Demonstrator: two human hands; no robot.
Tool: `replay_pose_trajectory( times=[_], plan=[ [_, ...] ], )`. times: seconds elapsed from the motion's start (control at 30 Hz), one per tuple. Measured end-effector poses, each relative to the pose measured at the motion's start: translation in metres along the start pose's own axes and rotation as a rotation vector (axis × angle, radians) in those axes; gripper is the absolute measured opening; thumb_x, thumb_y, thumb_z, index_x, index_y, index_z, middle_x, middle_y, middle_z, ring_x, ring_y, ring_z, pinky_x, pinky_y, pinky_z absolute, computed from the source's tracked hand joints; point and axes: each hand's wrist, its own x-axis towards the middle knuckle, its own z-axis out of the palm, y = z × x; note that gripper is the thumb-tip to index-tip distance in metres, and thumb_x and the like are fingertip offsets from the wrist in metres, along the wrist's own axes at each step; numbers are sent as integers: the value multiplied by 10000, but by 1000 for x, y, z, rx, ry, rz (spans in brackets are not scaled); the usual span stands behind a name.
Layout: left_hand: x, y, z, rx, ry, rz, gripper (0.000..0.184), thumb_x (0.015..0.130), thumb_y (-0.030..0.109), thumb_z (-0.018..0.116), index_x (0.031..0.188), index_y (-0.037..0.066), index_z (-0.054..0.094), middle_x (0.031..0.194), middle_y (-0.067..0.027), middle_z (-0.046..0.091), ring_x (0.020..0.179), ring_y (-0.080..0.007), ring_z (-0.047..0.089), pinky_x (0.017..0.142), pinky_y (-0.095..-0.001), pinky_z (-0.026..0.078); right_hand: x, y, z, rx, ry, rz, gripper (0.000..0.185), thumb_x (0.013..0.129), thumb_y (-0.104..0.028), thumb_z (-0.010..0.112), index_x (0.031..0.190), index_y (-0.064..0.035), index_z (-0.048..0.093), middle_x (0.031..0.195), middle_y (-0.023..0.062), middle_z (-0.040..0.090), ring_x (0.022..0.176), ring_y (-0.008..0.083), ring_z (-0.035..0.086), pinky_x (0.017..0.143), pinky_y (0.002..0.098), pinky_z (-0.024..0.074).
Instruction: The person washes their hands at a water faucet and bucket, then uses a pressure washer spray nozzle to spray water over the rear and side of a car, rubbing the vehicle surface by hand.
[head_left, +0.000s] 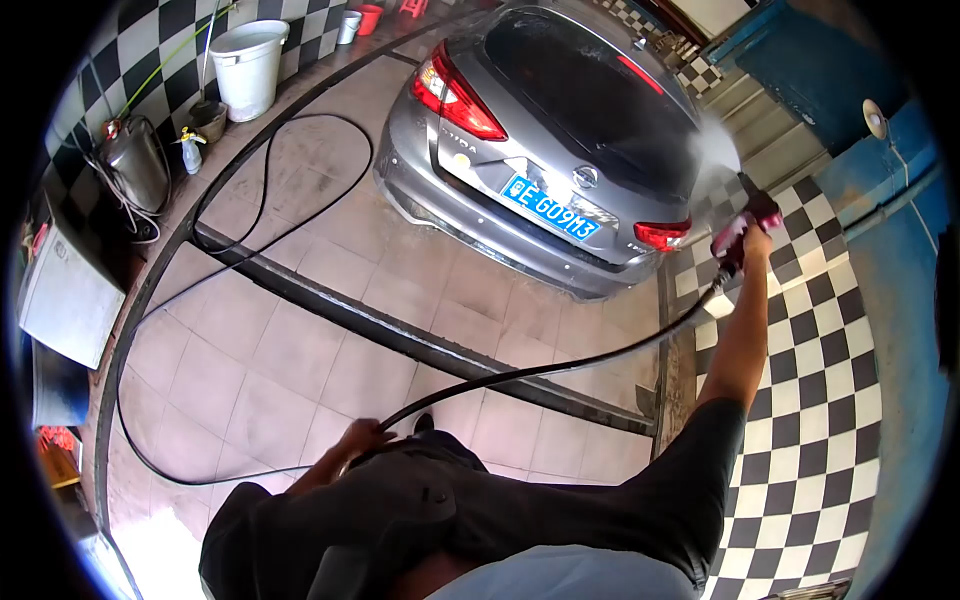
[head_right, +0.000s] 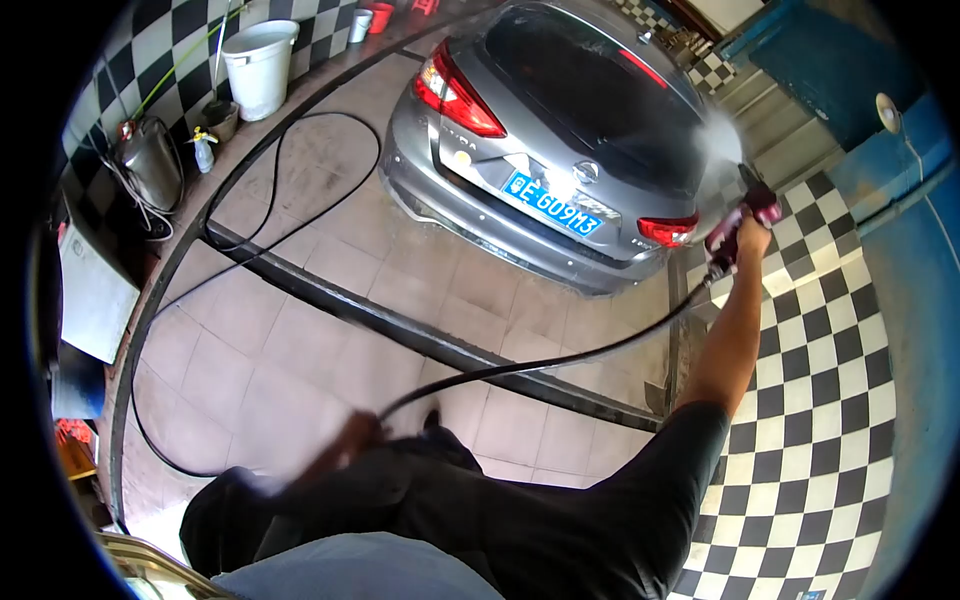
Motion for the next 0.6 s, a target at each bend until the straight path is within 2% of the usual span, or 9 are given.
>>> replay_pose_trajectory(
  times=[0.1, 0.17, 0.2, 0.23, 0.3, 0.43, 0.5, 0.57, 0.6],
  plan=[
    [2, -30, 43, -89, 318, -46, 403, 778, 416, 654, 741, 15, 651, 612, -171, 593, 556, -277, 598, 540, -388, 439, -13, -50, 74, -45, -92, -172, 344, 774, -345, 690, 717, -34, 554, 545, 57, 509, 417, 181, 490, 399, 330, 427],
    [-3, -24, 27, -39, 515, -23, 396, 776, 399, 655, 707, 9, 645, 567, -174, 566, 515, -276, 578, 524, -394, 430, -73, -106, 115, 76, -430, -58, 343, 772, -349, 690, 758, -27, 572, 559, 59, 516, 425, 170, 494, 395, 335, 429],
    [-20, 18, -8, -82, 583, -78, 362, 776, 350, 659, 663, 7, 632, 513, -171, 526, 461, -292, 534, 496, -391, 417, -88, -127, 135, 78, -526, -122, 339, 778, -332, 683, 731, -19, 565, 563, 59, 524, 430, 169, 507, 389, 336, 442],
    [-22, 27, -22, -20, 634, -1, 331, 777, 313, 658, 652, 8, 623, 513, -169, 529, 443, -302, 510, 474, -382, 405, -101, -140, 150, 75, -621, -176, 337, 784, -316, 675, 703, -10, 558, 566, 59, 532, 435, 167, 521, 382, 337, 455],
    [-14, 46, -45, -62, 576, -78, 316, 773, 282, 663, 625, 9, 603, 507, -167, 519, 427, -301, 486, 455, -377, 387, -122, -166, 170, 40, -669, -276, 317, 785, -314, 677, 728, -23, 564, 556, 48, 522, 421, 154, 503, 384, 333, 459],
    [-6, 103, -78, 42, 679, 42, 322, 763, 276, 668, 598, 13, 581, 495, -166, 499, 439, -321, 485, 457, -385, 385, -57, -162, 187, 24, -588, -293, 333, 773, -341, 682, 757, -22, 589, 569, 50, 521, 426, 157, 504, 379, 317, 451],
    [5, 121, -88, -23, 674, -26, 338, 772, 297, 668, 618, 6, 592, 499, -176, 488, 443, -328, 465, 458, -391, 381, 2, -144, 189, -45, -480, -222, 404, 780, -395, 671, 702, -8, 584, 563, 62, 523, 428, 173, 513, 385, 340, 467],
    [19, 146, -102, -31, 726, 0, 345, 778, 306, 666, 631, 1, 601, 500, -180, 481, 439, -324, 448, 457, -395, 375, 54, -125, 199, -372, -134, -572, 448, 776, -435, 670, 706, -4, 569, 549, 61, 518, 426, 170, 512, 390, 340, 472],
    [22, 166, -115, -80, 628, -135, 332, 786, 305, 664, 663, -1, 622, 512, -183, 501, 449, -332, 470, 463, -390, 389, 50, -126, 193, -242, -304, -454, 447, 773, -441, 671, 722, -10, 566, 548, 60, 515, 429, 165, 513, 396, 336, 474]
  ],
)
